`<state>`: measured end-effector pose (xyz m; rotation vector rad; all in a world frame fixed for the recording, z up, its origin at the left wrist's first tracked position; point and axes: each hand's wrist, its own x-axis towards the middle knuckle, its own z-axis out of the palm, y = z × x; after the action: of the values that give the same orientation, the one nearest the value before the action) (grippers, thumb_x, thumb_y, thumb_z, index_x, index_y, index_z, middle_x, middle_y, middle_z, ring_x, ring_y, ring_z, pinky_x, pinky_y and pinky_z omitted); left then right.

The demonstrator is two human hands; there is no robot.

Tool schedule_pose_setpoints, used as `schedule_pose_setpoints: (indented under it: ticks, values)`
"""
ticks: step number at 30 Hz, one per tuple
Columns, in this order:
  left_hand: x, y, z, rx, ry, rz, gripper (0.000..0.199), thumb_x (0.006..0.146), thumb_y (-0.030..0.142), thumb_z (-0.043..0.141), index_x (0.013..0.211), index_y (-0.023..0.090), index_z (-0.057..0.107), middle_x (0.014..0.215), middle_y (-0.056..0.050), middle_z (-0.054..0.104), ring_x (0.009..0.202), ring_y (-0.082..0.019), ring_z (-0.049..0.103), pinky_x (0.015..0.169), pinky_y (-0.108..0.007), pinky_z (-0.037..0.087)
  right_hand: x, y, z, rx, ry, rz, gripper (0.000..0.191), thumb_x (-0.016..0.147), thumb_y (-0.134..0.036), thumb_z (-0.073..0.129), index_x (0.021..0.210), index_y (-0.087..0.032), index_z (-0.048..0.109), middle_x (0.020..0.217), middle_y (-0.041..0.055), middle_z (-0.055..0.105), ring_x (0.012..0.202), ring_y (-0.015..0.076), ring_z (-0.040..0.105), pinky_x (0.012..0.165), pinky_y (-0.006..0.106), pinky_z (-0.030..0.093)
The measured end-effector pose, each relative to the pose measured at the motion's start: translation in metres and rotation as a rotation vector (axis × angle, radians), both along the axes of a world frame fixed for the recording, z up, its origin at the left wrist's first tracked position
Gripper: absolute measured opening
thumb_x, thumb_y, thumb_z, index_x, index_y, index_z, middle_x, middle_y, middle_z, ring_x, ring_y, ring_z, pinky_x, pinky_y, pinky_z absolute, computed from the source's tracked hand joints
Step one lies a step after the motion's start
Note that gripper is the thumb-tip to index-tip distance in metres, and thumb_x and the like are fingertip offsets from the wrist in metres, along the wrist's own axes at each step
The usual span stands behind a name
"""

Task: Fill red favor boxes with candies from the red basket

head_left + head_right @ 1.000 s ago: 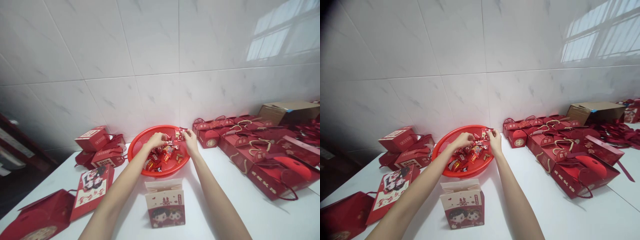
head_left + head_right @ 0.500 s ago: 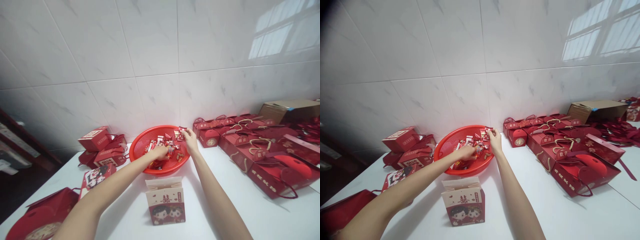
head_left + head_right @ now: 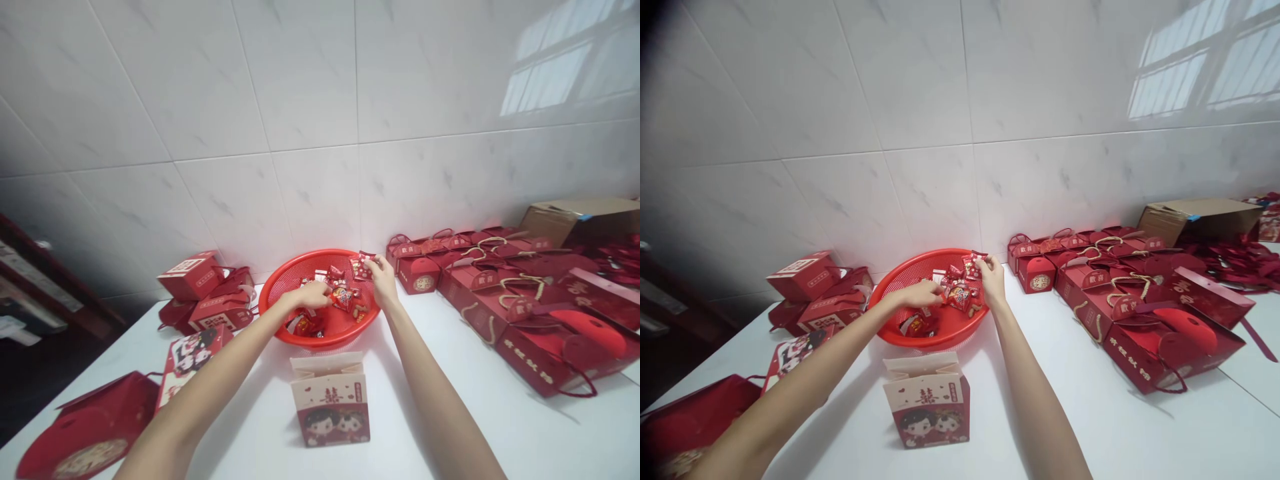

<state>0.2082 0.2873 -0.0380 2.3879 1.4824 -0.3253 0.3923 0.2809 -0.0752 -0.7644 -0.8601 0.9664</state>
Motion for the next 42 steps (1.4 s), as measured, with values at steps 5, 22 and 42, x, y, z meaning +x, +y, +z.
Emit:
schedule_pose_setpoints:
  ticks: [5, 22, 42]
  values:
    - [-0.018, -0.007, 0.006, -0.279, 0.08, 0.028, 0.015, 0.069, 0.023, 0.055, 0.077, 0.019, 0.067, 0.072, -0.002, 0.069, 0.063, -0.018, 0.065, 0.058, -0.025, 0.05, 0.0, -0.002, 0.002, 0.002, 0.005, 0.012, 0.024, 0.063, -0.035, 0.07, 0.063, -0.023, 0.049, 0.061, -0.0063, 0.054, 0.061, 0.0129, 0.049, 0.061, 0.026, 0.041]
    - [-0.002, -0.023, -0.029, -0.202, 0.064, -0.201, 0.038, 0.068, 0.012, 0.06, 0.103, 0.024, 0.071, 0.094, -0.002, 0.074, 0.074, -0.018, 0.066, 0.057, -0.022, 0.048, -0.001, -0.002, 0.002, -0.017, -0.03, 0.001, 0.021, 0.061, -0.036, 0.07, 0.063, -0.022, 0.054, 0.06, -0.0058, 0.056, 0.064, 0.0141, 0.05, 0.063, 0.027, 0.042]
    - [-0.007, -0.034, -0.014, 0.002, 0.022, -0.029, 0.039, 0.076, 0.002, 0.046, 0.102, 0.015, 0.072, 0.106, -0.011, 0.075, 0.097, -0.023, 0.069, 0.082, -0.027, 0.049, -0.002, -0.002, 0.002, -0.003, -0.052, -0.003, 0.024, 0.064, -0.038, 0.071, 0.064, -0.022, 0.053, 0.061, -0.0051, 0.058, 0.063, 0.0144, 0.052, 0.061, 0.027, 0.043]
